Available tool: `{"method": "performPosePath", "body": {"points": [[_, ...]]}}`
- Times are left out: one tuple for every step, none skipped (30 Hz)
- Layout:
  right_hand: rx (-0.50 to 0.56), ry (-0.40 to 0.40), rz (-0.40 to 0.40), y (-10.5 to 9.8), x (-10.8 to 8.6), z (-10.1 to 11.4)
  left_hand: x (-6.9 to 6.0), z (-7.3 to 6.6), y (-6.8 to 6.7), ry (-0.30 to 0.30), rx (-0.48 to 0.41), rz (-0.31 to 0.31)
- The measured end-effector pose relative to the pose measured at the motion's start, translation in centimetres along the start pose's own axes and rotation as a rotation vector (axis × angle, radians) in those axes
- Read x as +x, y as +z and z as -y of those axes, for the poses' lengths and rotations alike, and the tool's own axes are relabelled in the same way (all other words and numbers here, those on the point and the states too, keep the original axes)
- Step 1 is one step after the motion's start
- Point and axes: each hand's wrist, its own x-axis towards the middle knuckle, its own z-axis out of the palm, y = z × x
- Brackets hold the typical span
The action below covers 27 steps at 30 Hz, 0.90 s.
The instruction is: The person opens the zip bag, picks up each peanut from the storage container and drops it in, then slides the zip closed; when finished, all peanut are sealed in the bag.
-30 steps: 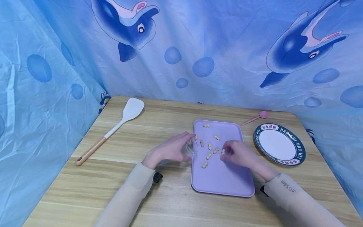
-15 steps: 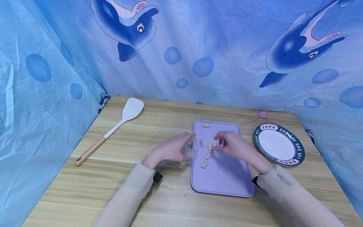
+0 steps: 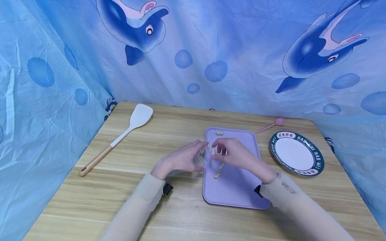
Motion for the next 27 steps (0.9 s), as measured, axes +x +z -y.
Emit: {"method": "performPosePath", "body": {"points": [[0.006, -0.007, 0.0, 0.2, 0.1, 0.2, 0.0, 0.0, 0.0, 0.0, 0.0, 0.0], [0.011, -0.01, 0.003, 0.3, 0.2, 0.3, 0.0, 0.0, 0.0, 0.001, 0.004, 0.0], [0.013, -0.012, 0.009, 0.4, 0.2, 0.4, 0.0, 0.1, 0.1, 0.002, 0.006, -0.003], [0.015, -0.012, 0.014, 0.6, 0.3, 0.5, 0.0, 0.1, 0.1, 0.002, 0.007, -0.004], [0.017, -0.011, 0.021, 0.7, 0.3, 0.6, 0.0, 0.1, 0.1, 0.0, 0.009, -0.006], [0.017, -0.008, 0.026, 0.9, 0.3, 0.6, 0.0, 0.2, 0.1, -0.001, 0.011, -0.007], [0.016, -0.006, 0.029, 1.0, 0.3, 0.6, 0.0, 0.2, 0.2, -0.001, 0.012, -0.009], [0.014, -0.001, 0.033, 1.1, 0.3, 0.6, 0.0, 0.2, 0.2, 0.0, 0.013, -0.01], [0.013, 0.003, 0.035, 1.1, 0.3, 0.6, 0.0, 0.2, 0.2, 0.002, 0.009, -0.011], [0.013, 0.006, 0.035, 1.2, 0.3, 0.6, 0.0, 0.2, 0.2, 0.001, 0.008, -0.011], [0.014, 0.009, 0.035, 1.2, 0.3, 0.6, 0.0, 0.2, 0.2, 0.003, 0.007, -0.011], [0.015, 0.012, 0.034, 1.2, 0.3, 0.5, 0.0, 0.2, 0.2, 0.004, 0.005, -0.01], [0.017, 0.013, 0.033, 1.2, 0.2, 0.6, 0.0, 0.1, 0.1, 0.005, 0.002, -0.009], [0.017, 0.012, 0.032, 1.2, 0.2, 0.6, 0.0, 0.1, 0.1, 0.007, 0.001, -0.009], [0.017, 0.011, 0.031, 1.2, 0.2, 0.6, 0.0, 0.1, 0.1, 0.009, -0.001, -0.008], [0.015, 0.01, 0.03, 1.2, 0.2, 0.6, 0.0, 0.1, 0.1, 0.01, -0.001, -0.007], [0.013, 0.01, 0.028, 1.2, 0.2, 0.7, 0.0, 0.0, 0.0, 0.011, -0.002, -0.007], [0.011, 0.009, 0.027, 1.2, 0.2, 0.7, 0.0, 0.0, 0.0, 0.012, -0.004, -0.008], [0.008, 0.007, 0.026, 1.2, 0.2, 0.7, 0.0, 0.0, 0.0, 0.013, -0.006, -0.008], [0.006, 0.006, 0.025, 1.2, 0.2, 0.7, 0.0, 0.0, 0.0, 0.012, -0.006, -0.009], [0.004, 0.005, 0.026, 1.2, 0.2, 0.7, 0.0, 0.0, 0.0, 0.011, -0.006, -0.01], [0.004, 0.005, 0.025, 1.2, 0.2, 0.8, 0.0, 0.0, 0.0, 0.01, -0.007, -0.011], [0.003, 0.004, 0.026, 1.2, 0.2, 0.8, 0.0, 0.0, 0.0, 0.01, -0.01, -0.012], [0.002, 0.003, 0.026, 1.2, 0.2, 0.8, 0.0, 0.0, -0.1, 0.01, -0.012, -0.013], [0.0, 0.003, 0.026, 1.2, 0.2, 0.8, -0.1, 0.0, -0.1, 0.008, -0.014, -0.012], [-0.001, 0.004, 0.026, 1.2, 0.2, 0.8, -0.1, -0.1, -0.1, 0.006, -0.015, -0.011], [-0.005, 0.003, 0.023, 1.2, 0.2, 0.8, -0.1, -0.1, -0.1, 0.004, -0.017, -0.01]]}}
